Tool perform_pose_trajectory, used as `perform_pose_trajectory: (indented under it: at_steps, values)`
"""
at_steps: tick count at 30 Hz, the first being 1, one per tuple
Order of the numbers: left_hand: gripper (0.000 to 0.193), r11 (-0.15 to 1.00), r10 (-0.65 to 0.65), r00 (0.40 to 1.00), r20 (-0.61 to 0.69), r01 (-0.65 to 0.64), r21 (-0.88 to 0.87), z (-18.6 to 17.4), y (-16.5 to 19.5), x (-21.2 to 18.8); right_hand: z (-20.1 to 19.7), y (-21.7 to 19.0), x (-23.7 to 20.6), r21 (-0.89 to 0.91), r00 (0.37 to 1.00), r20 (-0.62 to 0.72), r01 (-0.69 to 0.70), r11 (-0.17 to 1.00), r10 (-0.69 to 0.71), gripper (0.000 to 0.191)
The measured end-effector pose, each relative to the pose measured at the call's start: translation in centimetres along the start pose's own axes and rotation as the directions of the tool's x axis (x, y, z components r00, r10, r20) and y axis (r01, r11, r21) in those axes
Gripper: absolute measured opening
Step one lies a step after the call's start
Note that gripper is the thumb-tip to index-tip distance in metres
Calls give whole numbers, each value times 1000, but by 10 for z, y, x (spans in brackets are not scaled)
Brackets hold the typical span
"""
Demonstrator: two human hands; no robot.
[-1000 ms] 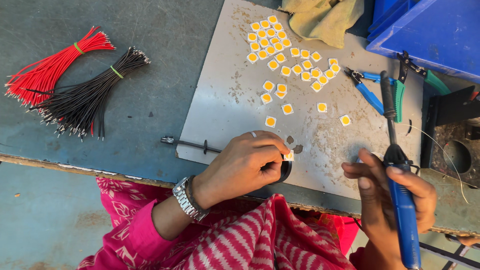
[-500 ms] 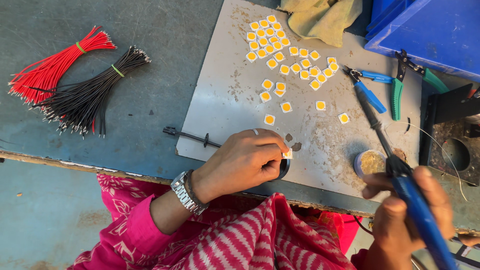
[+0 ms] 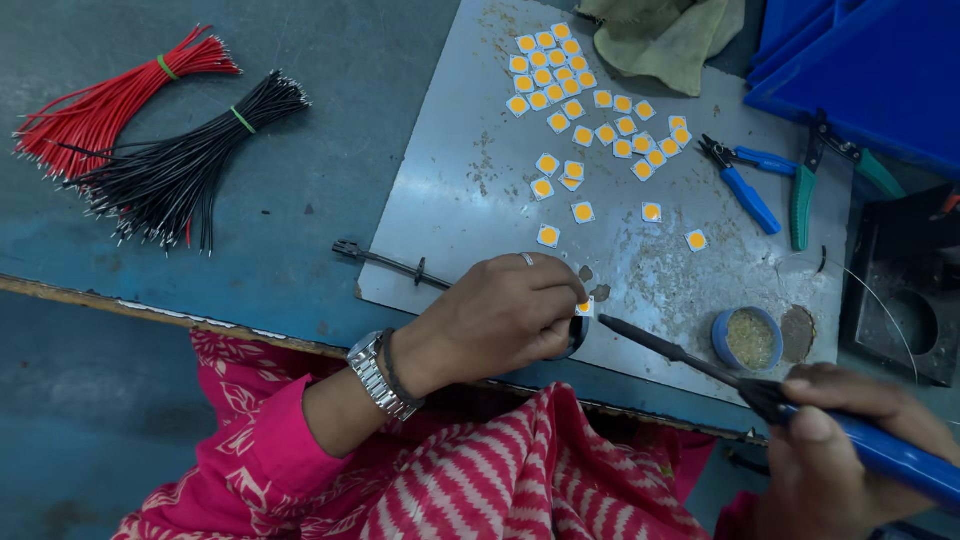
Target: The person repeatedly picks small square LED modules from a work surface, applies flux paste to a black heatsink, and uses a soldering iron to attach each LED to the heatsink. The person places the assembled unit aside and repeats the process with additional LEDs.
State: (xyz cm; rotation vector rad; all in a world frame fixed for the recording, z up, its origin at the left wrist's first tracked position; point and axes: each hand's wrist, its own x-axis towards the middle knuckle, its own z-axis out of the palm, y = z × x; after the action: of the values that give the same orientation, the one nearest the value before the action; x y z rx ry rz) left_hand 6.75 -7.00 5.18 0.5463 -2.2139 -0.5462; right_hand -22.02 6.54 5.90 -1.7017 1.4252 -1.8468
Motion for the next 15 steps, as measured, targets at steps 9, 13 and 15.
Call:
perform_pose_trajectory:
  at_steps: [9, 13, 15]
  values:
    - [11, 1000, 4, 1000, 3, -4, 3, -1, 0, 1, 4, -12, 23, -184, 978, 209, 24, 983, 15, 23]
    - [11, 1000, -4, 1000, 7, 4, 1, -1, 0, 1, 10, -17, 30, -203, 975, 215, -4, 979, 48, 28]
    - [10, 1000, 0, 1000, 7, 0, 4, -1, 1, 2, 12, -20, 33, -197, 974, 218, -19, 980, 63, 29]
